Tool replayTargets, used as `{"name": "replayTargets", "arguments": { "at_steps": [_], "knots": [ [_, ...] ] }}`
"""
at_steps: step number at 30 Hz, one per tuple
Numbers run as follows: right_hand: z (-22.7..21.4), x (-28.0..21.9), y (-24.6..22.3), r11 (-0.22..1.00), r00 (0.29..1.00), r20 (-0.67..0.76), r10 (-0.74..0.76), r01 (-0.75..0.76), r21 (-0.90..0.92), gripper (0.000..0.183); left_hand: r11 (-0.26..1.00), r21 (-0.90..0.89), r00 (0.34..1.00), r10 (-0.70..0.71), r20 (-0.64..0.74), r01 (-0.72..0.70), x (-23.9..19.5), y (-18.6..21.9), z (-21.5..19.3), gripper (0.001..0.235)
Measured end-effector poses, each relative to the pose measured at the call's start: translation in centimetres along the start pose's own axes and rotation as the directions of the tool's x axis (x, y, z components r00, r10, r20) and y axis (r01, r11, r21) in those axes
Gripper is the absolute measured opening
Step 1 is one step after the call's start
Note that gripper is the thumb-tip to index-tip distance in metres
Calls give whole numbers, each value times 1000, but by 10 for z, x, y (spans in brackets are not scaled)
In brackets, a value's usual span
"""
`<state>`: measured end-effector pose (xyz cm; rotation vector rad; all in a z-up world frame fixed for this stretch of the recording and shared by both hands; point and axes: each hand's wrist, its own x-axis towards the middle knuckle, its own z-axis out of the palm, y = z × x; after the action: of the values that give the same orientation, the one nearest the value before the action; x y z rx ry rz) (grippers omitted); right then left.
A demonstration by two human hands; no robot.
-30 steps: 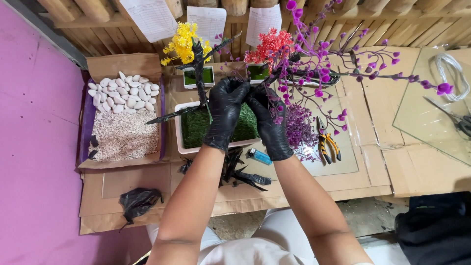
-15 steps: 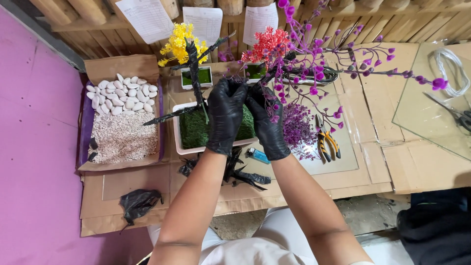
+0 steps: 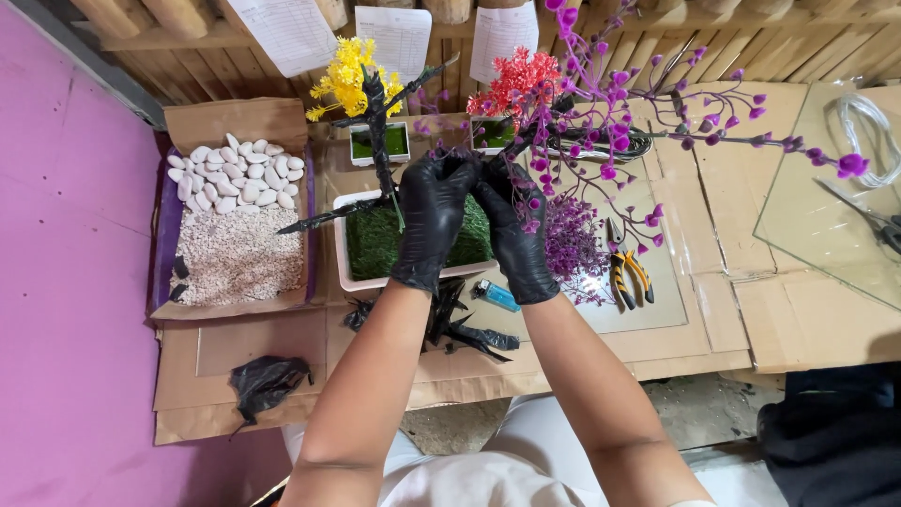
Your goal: Attaching small artificial flower clusters to the branches of a decorative bonsai tree to complete an arrangement.
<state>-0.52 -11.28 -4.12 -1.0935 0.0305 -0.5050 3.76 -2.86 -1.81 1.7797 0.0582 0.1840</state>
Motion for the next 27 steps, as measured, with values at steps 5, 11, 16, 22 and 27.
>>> {"name": "replayTargets", "arguments": {
  "at_steps": [5,11,16,22,27],
  "knots": [
    [5,-3,-11,993,999,-20,26,-29,-115,33,988,-151,999,-14,37,20,18,-30,11,13],
    [9,-1,-13,994,999,-23,26,-28,-108,33,993,-117,998,14,69,-6,3,-8,-1,12],
    [14,-6,-23,991,1000,-14,26,-28,-133,35,997,-75,999,34,18,-33,-4,12,-3,13],
    [7,-7,-18,996,1000,13,21,-20,-92,32,998,-44,999,44,-1,-44,-6,8,-4,11],
    [2,-22,-28,996,999,27,46,-44,-84,34,966,-109,971,231,-60,-236,-19,-1,-10,17]
  ]
}}
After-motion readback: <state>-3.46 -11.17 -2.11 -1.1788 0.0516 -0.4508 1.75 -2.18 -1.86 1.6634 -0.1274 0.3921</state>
